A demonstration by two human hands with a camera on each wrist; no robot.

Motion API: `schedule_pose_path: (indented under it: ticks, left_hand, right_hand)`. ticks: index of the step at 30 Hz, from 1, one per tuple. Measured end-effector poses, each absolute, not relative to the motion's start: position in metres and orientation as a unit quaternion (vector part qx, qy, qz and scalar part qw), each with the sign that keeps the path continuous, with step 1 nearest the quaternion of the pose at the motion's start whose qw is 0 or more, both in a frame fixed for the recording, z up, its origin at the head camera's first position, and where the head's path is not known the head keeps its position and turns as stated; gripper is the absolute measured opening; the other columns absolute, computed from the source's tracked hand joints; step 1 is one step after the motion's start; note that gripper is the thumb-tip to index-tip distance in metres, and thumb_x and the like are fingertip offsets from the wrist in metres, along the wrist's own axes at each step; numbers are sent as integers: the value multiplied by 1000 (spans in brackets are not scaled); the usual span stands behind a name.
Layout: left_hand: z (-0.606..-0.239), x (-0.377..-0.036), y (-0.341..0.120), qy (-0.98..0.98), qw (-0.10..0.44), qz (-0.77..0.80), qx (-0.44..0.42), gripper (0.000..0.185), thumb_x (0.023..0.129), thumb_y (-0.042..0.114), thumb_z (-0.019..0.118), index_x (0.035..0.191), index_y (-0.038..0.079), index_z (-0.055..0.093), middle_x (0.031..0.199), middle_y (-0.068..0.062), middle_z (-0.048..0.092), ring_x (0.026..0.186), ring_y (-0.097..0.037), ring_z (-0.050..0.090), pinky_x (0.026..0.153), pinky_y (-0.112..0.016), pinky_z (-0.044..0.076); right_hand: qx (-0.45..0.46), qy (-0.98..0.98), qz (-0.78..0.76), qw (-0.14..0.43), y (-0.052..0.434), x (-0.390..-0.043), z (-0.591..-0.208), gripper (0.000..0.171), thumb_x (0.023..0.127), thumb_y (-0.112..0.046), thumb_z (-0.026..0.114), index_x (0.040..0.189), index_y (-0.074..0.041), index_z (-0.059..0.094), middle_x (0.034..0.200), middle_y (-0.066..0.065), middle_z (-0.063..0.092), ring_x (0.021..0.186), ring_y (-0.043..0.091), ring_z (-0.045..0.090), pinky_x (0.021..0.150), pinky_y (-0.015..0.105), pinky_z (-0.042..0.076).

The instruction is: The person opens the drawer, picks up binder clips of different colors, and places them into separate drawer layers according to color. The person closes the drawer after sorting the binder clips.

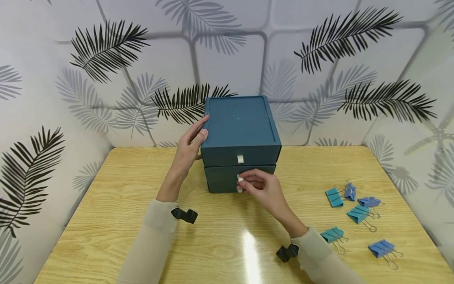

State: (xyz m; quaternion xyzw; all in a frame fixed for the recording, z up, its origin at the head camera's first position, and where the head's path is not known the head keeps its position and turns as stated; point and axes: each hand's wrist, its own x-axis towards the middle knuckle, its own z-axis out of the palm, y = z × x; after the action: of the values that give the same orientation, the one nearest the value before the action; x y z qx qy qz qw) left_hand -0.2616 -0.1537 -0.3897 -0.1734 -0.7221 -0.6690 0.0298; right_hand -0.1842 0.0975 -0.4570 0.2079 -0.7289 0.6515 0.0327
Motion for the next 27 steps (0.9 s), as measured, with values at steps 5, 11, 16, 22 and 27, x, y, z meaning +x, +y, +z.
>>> schedule_pose_path:
  ticks: [5,11,16,22,27]
  left_hand:
    - [-389,-262,-153,-724,32,-667,-172,50,107,42,51,156,36,45,164,6,34,147,-23,38,91,-69,50]
    - [-389,-261,-153,-723,31,-668,-173,50,107,40,51,156,35,45,164,4,34,148,-25,37,91,-70,49]
    - [-390,-261,-154,-723,27,-669,-170,50,108,40,51,157,35,45,164,5,34,147,-24,37,92,-71,48]
    - [-392,-260,-156,-730,26,-664,-159,49,107,41,51,156,37,45,164,6,35,147,-22,39,93,-70,48]
    - [-389,-261,-154,-726,24,-668,-164,49,107,42,51,155,38,46,163,6,35,145,-23,41,92,-68,49]
  right_hand:
    - [215,-731,646,42,98,-178,-458,17,98,-3,69,114,0,73,100,15,76,89,31,75,78,39,61]
    - [215,-739,637,45,97,-166,-459,17,98,-5,69,114,-3,74,100,11,77,90,25,76,79,40,61]
    - [216,-735,642,44,97,-154,-461,17,97,-4,70,114,-2,74,101,12,77,90,25,76,80,34,61]
    - [219,-728,648,39,95,-142,-463,17,97,-4,70,113,-2,74,99,13,77,89,24,76,80,33,60]
    - [212,-730,648,40,97,-135,-460,16,96,-5,71,111,-2,74,99,18,76,87,25,76,79,33,61]
